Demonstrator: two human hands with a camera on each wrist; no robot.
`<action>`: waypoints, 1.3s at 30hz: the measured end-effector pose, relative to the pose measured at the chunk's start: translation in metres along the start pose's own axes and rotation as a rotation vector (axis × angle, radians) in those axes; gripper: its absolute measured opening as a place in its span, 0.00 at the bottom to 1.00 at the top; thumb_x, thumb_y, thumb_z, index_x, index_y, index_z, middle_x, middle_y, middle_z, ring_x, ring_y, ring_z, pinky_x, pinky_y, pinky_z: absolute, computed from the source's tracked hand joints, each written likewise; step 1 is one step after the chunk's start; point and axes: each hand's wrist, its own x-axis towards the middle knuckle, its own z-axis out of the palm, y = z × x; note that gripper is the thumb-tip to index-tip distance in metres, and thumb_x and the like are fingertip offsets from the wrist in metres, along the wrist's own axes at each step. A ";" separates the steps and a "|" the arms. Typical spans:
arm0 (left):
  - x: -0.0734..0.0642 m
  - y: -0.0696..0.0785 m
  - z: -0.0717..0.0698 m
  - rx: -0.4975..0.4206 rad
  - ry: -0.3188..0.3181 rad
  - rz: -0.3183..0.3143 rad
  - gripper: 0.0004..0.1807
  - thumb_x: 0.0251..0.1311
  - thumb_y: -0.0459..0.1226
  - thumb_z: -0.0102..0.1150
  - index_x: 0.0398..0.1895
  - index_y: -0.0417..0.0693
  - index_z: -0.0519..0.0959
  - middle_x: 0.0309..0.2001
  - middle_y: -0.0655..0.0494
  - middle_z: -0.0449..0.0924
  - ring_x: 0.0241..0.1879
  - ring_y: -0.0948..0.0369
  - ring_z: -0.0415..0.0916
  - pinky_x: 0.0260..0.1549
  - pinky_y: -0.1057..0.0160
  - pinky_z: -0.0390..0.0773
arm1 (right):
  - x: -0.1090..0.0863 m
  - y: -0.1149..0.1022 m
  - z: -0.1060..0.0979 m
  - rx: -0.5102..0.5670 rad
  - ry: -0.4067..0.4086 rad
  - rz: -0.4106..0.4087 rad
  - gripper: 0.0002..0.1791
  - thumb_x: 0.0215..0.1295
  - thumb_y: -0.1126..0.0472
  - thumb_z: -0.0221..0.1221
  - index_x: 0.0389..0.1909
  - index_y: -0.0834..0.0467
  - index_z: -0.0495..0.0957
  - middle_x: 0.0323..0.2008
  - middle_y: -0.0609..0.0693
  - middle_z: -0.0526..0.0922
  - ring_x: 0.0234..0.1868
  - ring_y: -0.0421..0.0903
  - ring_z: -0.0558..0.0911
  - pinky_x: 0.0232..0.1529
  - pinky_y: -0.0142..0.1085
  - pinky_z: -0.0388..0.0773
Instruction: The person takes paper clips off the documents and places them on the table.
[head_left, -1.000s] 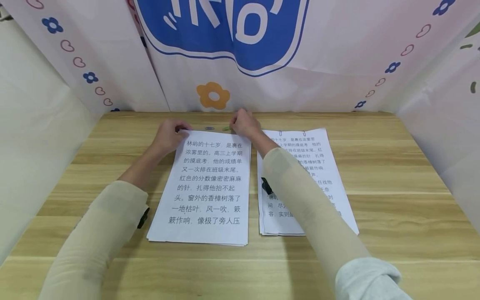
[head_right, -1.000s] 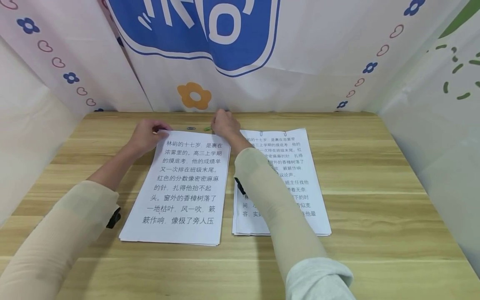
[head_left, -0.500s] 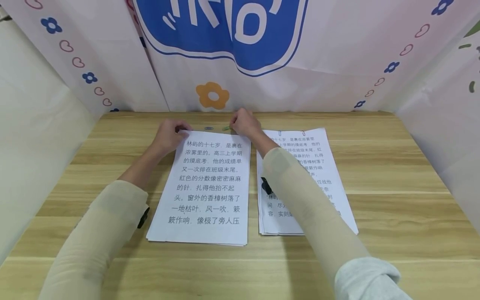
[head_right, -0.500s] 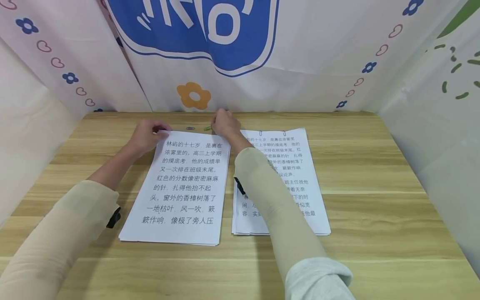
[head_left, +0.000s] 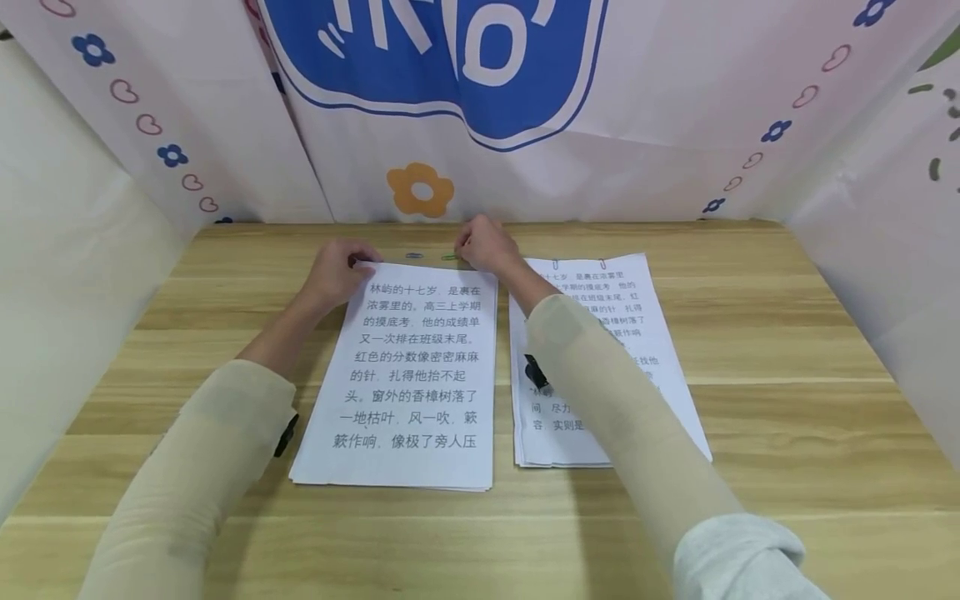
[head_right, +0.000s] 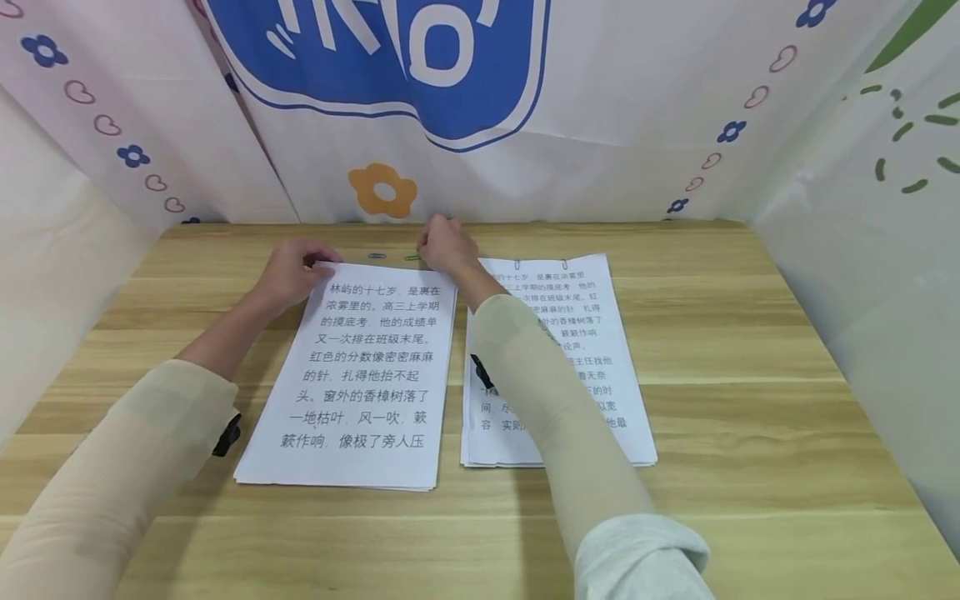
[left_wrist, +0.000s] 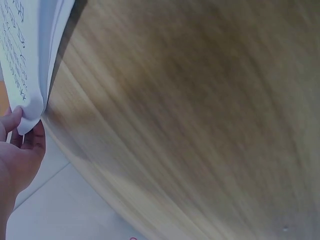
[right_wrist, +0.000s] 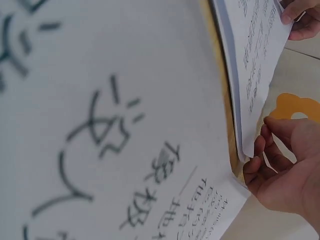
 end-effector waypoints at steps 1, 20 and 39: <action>0.000 0.000 0.000 0.001 -0.002 -0.002 0.13 0.69 0.20 0.52 0.52 0.30 0.81 0.55 0.33 0.79 0.53 0.43 0.73 0.54 0.49 0.73 | 0.000 0.000 -0.001 0.006 -0.006 -0.011 0.07 0.71 0.66 0.63 0.44 0.59 0.89 0.48 0.51 0.84 0.48 0.47 0.78 0.49 0.38 0.78; 0.001 0.000 0.001 0.056 -0.037 -0.024 0.16 0.65 0.22 0.58 0.56 0.30 0.79 0.57 0.32 0.78 0.59 0.40 0.72 0.62 0.43 0.72 | -0.034 0.014 -0.039 0.028 -0.108 -0.239 0.11 0.73 0.65 0.61 0.50 0.65 0.86 0.46 0.55 0.85 0.48 0.50 0.80 0.50 0.39 0.78; -0.003 0.062 0.034 0.064 -0.031 0.162 0.17 0.65 0.25 0.63 0.57 0.32 0.80 0.60 0.36 0.80 0.63 0.42 0.74 0.66 0.46 0.72 | -0.084 0.071 -0.093 -0.051 -0.062 -0.194 0.11 0.71 0.66 0.62 0.51 0.66 0.84 0.44 0.59 0.85 0.46 0.54 0.81 0.50 0.44 0.79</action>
